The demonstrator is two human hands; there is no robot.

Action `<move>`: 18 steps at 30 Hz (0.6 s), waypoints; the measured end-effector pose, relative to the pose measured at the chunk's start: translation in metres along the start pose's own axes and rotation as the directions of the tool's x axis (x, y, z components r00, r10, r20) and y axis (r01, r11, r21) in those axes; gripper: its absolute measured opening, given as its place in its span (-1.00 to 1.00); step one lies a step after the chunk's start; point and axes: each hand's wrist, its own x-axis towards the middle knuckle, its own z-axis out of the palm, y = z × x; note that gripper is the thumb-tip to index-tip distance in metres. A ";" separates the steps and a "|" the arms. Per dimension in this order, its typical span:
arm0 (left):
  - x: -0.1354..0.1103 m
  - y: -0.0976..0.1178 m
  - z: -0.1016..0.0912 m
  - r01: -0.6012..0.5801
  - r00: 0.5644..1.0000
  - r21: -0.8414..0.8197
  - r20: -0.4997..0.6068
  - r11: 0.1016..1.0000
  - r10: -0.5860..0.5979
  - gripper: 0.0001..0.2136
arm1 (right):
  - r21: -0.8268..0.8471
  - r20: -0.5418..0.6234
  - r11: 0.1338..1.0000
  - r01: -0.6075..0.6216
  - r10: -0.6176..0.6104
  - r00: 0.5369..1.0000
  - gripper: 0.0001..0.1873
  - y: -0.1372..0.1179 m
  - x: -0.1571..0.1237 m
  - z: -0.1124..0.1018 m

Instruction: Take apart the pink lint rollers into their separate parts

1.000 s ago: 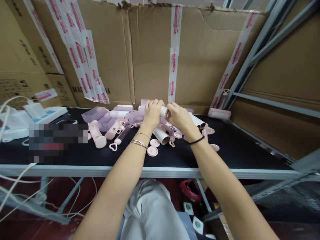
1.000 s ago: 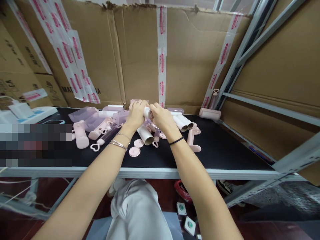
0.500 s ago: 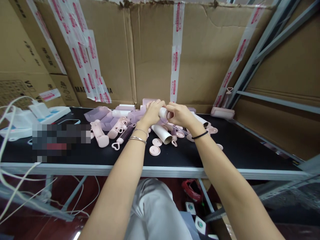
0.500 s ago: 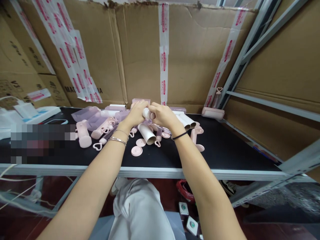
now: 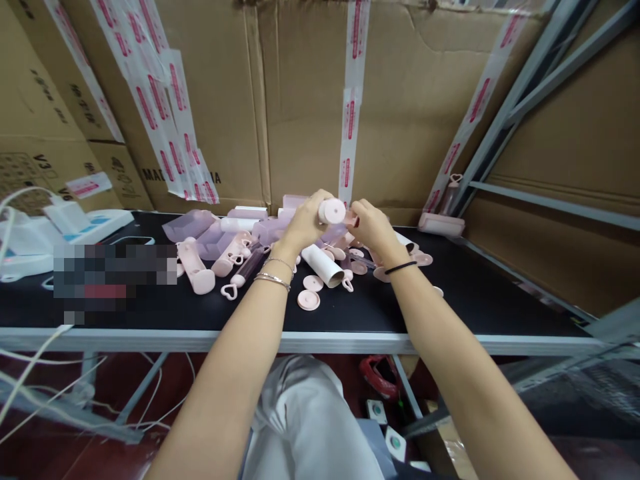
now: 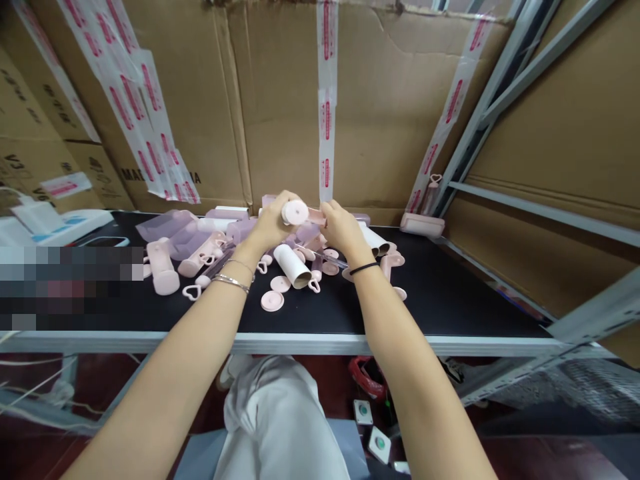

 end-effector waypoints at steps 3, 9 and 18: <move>0.006 0.003 0.003 0.127 0.944 -0.323 -0.250 0.938 -0.214 -0.62 | 0.061 -0.048 0.994 -0.091 0.094 0.994 -0.84 -0.001 0.000 0.005; 0.018 -0.007 -0.005 0.138 0.652 -0.770 -0.403 0.623 -0.642 -0.57 | 0.210 -0.148 0.967 -0.146 0.179 0.973 -0.75 -0.003 -0.002 0.004; 0.016 0.000 -0.008 0.277 0.605 -0.925 -0.043 0.261 -0.795 -0.62 | 0.741 -0.198 0.642 -0.195 0.487 0.850 -0.68 -0.023 0.001 0.004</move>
